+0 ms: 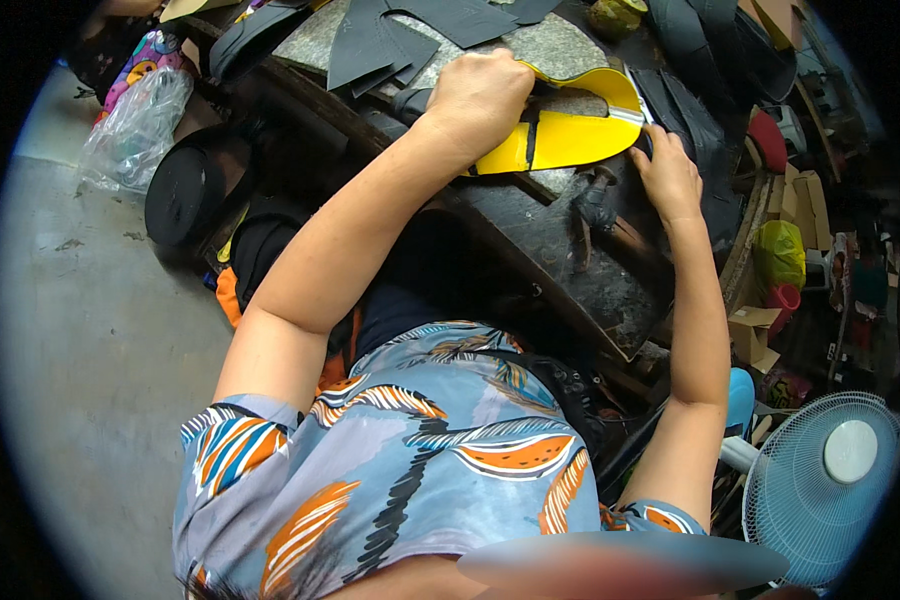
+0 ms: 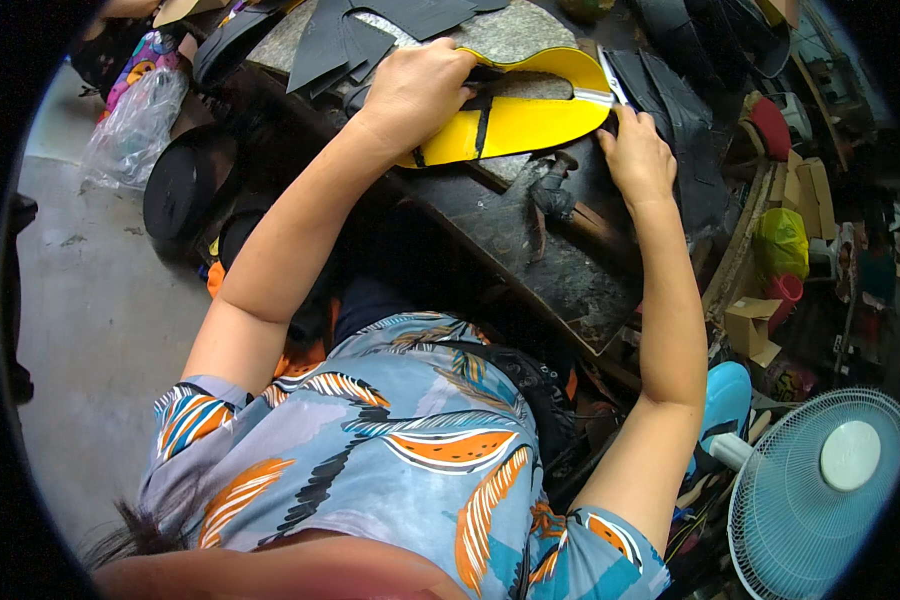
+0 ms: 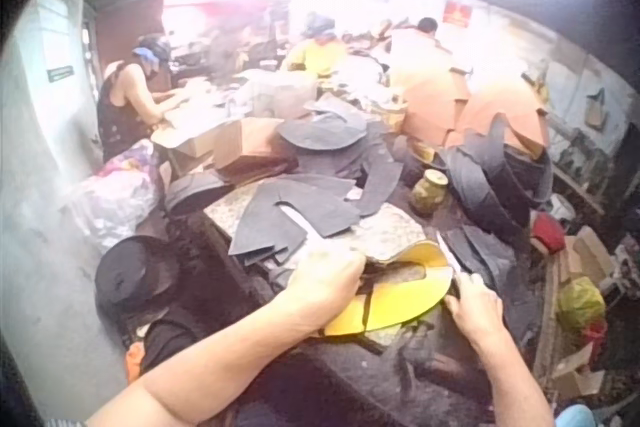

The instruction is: The person assembles a black shoe by hand, repeatedly fitting and adjusting a black upper piece onto a yellow insole. They use a small hammer to tap the edges into place and frequently flip the shoe to check alignment.

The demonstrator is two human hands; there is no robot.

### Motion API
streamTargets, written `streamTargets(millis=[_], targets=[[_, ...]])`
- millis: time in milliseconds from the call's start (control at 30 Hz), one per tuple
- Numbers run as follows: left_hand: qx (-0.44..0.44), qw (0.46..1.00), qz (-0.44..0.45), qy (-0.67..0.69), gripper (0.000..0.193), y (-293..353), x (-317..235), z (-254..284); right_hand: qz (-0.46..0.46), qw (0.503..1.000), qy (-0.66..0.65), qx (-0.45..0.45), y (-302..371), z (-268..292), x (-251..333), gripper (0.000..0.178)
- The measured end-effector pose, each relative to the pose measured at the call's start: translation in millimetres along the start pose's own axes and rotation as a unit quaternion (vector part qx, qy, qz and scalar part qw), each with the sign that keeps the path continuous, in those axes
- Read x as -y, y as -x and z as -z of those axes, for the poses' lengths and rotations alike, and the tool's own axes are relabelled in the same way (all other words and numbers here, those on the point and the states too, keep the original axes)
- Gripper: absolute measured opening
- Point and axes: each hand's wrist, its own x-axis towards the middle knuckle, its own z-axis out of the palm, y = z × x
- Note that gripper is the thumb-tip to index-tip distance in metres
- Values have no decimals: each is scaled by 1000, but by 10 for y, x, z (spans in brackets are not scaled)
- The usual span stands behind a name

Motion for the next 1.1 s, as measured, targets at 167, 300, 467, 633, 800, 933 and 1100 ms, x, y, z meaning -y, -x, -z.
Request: streamTargets(millis=[167, 300, 467, 633, 800, 933, 1100], targets=[[3, 1000, -10, 25, 33, 81, -37, 76, -55, 994, 39, 85, 188, 175, 143, 41], [-19, 991, -54, 118, 40, 257, 23, 187, -12, 998, 62, 32, 270, 190, 99, 39], [-62, 970, -70, 225, 50, 410, 110, 311, 29, 999, 0, -36, 200, 25, -76, 44], [47, 966, -131, 216, 44, 561, 68, 387, 26, 996, -59, -57, 27, -64, -126, 48], [-74, 979, -97, 164, 29, 614, 129, 326, 38, 985, -154, -65, 52, 210, -194, 43], [-152, 965, -88, 196, 28, 559, 164, 273, 159, 919, -334, -134, 280, 706, 0, 27], [-450, 840, -131, 273, 29, 528, 511, 1002, 379, 796, -375, -286, 711, 1806, 319, 27]])
